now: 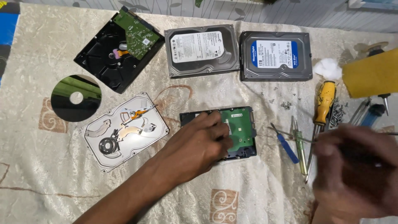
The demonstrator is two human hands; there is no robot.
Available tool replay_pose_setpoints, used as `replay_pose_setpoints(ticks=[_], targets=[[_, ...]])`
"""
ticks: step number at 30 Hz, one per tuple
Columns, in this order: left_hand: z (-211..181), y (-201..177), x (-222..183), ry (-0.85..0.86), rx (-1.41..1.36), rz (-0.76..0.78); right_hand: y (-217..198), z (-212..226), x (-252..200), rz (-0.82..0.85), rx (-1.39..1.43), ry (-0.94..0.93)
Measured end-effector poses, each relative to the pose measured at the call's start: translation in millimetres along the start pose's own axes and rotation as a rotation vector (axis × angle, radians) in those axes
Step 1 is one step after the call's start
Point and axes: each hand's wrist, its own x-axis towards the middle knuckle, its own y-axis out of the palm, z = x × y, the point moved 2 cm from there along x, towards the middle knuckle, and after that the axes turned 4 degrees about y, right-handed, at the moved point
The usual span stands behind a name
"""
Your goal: Cleaning the casing of a hard drive and using a screwdriver to manipulate internal components
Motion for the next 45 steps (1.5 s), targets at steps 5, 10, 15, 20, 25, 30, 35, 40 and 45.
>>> replay_pose_setpoints(ticks=[5,10,15,20,25,30,35,40,45], targets=[[-8,-3,3,0.012,0.011,0.07,-44,-130,-10,-0.182,-0.069,0.15],[-18,-14,20,0.027,-0.004,0.113,-70,-191,-13,-0.442,0.023,0.413],[-24,-23,92,0.105,-0.045,-0.046,-68,-162,-10,-0.412,-0.105,0.179],[8,26,177,0.134,0.022,-0.023,-47,-102,14,-0.384,-0.188,-0.216],[21,55,209,0.123,0.061,0.048,-45,-91,17,-0.38,-0.172,-0.222],[27,57,215,-0.001,-0.124,0.144,-43,-85,11,-0.402,-0.196,-0.064],[23,55,209,0.039,-0.07,0.141,-42,-77,15,-0.355,-0.184,-0.029],[19,35,194,0.188,0.093,-0.012,-40,-89,21,-0.345,-0.069,-0.115],[33,-9,149,0.304,0.059,-0.201,-32,-98,16,-0.281,0.393,0.046]])
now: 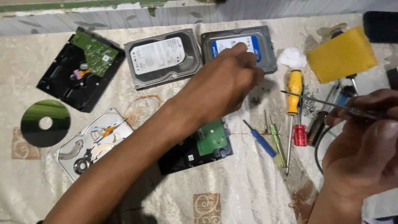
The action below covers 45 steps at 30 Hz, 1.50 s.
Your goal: Cleaning the casing of a hard drive and using a screwdriver to manipulate internal components
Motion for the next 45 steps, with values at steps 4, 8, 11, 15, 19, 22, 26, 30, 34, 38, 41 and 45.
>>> replay_pose_setpoints(ticks=[4,8,11,15,19,22,26,30,34,38,41,45], targets=[[-28,-50,-55,-0.223,-0.054,-0.008,42,40,-14,0.177,-0.145,-0.054],[-51,-60,-100,-0.362,-0.124,0.142,72,51,-33,0.31,-0.137,0.017],[-59,-44,-122,-0.498,-0.065,0.363,85,48,-36,0.386,-0.206,0.18],[-59,-34,-131,-0.549,-0.049,0.459,102,47,-33,0.469,-0.201,0.193],[-58,-34,-136,-0.545,-0.076,0.41,103,42,-38,0.495,-0.189,0.132],[-59,-30,-140,-0.498,-0.028,0.314,106,43,-40,0.525,-0.229,0.075],[-59,-31,-139,-0.495,-0.04,0.322,105,36,-43,0.556,-0.209,0.153],[-58,-30,-140,-0.508,-0.062,0.334,104,32,-45,0.563,-0.218,0.162],[-58,-30,-140,-0.492,-0.043,0.316,102,37,-43,0.582,-0.263,0.105],[-58,-29,-141,-0.495,-0.053,0.314,102,50,-40,0.752,-0.364,-0.288],[-57,-27,-142,-0.493,-0.063,0.311,94,43,-41,0.846,-0.314,-0.309],[-57,-28,-141,-0.478,-0.054,0.302,99,42,-41,0.735,-0.33,-0.201]])
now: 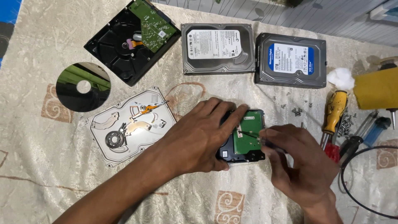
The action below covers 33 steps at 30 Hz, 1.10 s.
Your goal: Cleaning the casing of a hard drive and using a screwdriver to manipulate internal components
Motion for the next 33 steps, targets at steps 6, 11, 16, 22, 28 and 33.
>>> replay_pose_setpoints(ticks=[6,11,16,22,28,33], targets=[[-2,0,0,-0.023,-0.015,0.041,6,28,18,-0.253,-0.314,-0.247],[-1,0,-2,0.006,-0.014,-0.023,-5,46,35,-0.009,-0.211,-0.242],[-2,-3,-2,0.008,0.016,-0.022,-7,33,38,0.169,0.018,-0.256],[0,-10,21,0.199,-0.479,-0.271,-8,30,43,0.04,-0.143,-0.181],[4,-2,36,0.129,-0.449,-0.381,-10,32,41,-0.038,-0.125,-0.181],[4,-14,33,0.068,-0.587,-0.182,-9,35,42,-0.045,-0.071,-0.254]])
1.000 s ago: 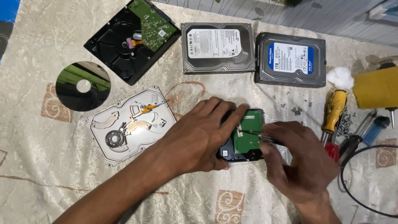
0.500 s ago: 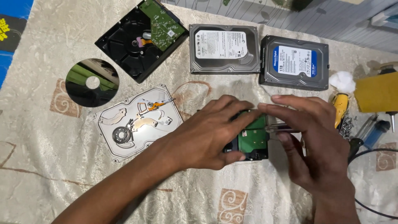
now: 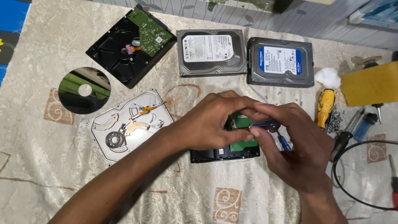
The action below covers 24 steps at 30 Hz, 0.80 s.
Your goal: Cleaning the casing of a hard drive and using a screwdriver to manipulate internal components
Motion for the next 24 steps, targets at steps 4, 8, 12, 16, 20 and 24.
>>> replay_pose_setpoints(ticks=[4,8,12,16,20,24], targets=[[8,7,2,0.086,0.054,-0.06,2,0,-2,-0.014,-0.023,-0.013],[10,8,1,0.062,0.128,-0.069,4,1,-3,-0.014,0.001,0.023],[1,-2,4,0.089,-0.014,0.004,5,-2,-4,-0.002,-0.014,0.013],[9,3,5,0.093,0.049,-0.019,6,-8,-10,-0.021,-0.045,0.017],[9,-4,3,0.129,0.132,-0.002,-10,-14,-15,-0.102,-0.128,0.082],[18,0,-2,0.185,0.364,0.077,-20,-15,-18,-0.237,0.039,0.304]])
